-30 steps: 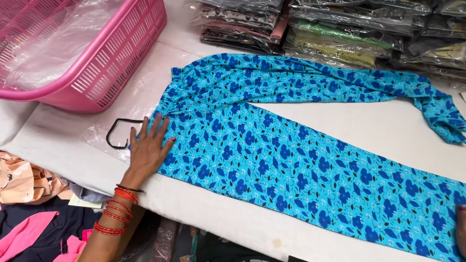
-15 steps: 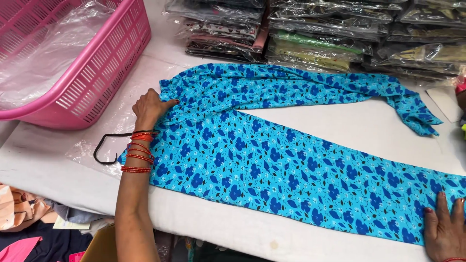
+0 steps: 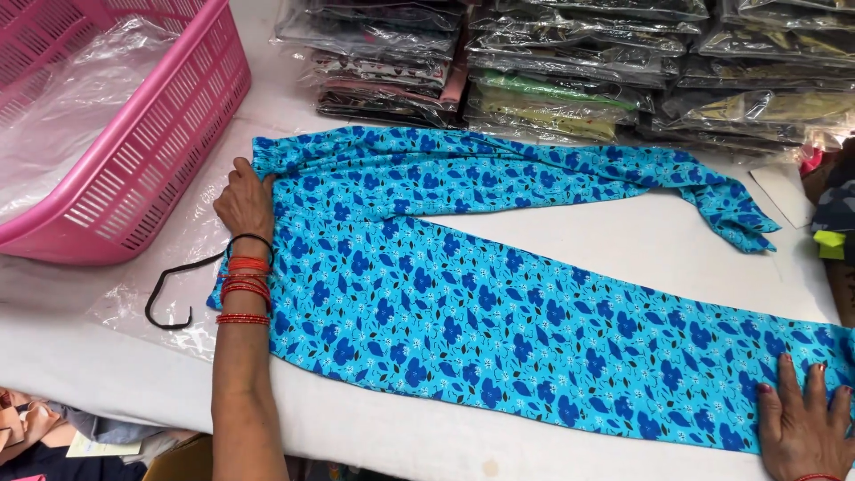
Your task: The person folds a blue patterned garment on a white table, then places it into a clear plastic bag and sets it on a stack of packaged clothes. The person then unfolds and smooths a pink t-shirt on the table.
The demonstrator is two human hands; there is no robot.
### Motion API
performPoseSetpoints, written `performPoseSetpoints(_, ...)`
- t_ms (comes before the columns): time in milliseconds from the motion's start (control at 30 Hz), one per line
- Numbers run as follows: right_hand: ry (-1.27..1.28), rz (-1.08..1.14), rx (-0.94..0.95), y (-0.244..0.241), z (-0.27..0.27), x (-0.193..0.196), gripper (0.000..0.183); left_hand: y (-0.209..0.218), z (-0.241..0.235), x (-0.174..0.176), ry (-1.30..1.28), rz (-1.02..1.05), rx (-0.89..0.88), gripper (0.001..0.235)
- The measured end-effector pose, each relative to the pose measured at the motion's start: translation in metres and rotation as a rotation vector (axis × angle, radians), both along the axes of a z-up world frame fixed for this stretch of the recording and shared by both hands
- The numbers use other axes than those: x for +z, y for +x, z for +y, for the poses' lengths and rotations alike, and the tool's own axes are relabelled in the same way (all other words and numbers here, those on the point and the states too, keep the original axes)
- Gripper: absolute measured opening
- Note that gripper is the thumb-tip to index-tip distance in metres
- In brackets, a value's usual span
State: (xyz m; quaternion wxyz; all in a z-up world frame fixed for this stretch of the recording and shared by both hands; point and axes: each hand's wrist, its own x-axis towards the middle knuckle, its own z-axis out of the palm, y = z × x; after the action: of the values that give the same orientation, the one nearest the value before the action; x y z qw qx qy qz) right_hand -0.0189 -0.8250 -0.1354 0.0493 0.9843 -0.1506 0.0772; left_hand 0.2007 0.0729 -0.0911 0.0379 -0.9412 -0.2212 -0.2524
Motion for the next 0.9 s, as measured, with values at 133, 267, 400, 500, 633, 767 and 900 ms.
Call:
performPoseSetpoints(133, 0.09, -0.107, 0.117, 0.003, -0.011, -0.013, 0.068, 0.0, -0.007, 0.017, 0.04, 0.052, -0.022, 0.052)
performPoseSetpoints(267, 0.115, -0.155, 0.164, -0.007, 0.003, 0.001, 0.067, -0.018, -0.044, 0.048, 0.174, 0.04, -0.031, 0.063)
performPoseSetpoints(400, 0.081, -0.114, 0.093, -0.01, 0.014, 0.01, 0.064, -0.058, -0.101, 0.06, 0.05, -0.093, -0.447, 0.081)
performPoseSetpoints(500, 0.053, -0.117, 0.095, -0.011, 0.009, 0.003, 0.064, -0.128, -0.168, 0.071, -0.377, 0.139, -0.879, 0.08)
performPoseSetpoints(633, 0.067, -0.111, 0.096, -0.015, 0.017, 0.019, 0.066, -0.204, -0.178, 0.045, -0.031, 0.428, -0.856, 0.074)
performPoseSetpoints(767, 0.11, -0.077, 0.084, -0.032, 0.004, 0.022, 0.073, -0.244, -0.131, 0.037, -0.145, 0.393, -0.579, 0.094)
performPoseSetpoints(900, 0.208, -0.138, 0.08, -0.057, -0.01, 0.016, 0.075, -0.262, -0.106, 0.05, -0.261, 0.443, -0.318, 0.12)
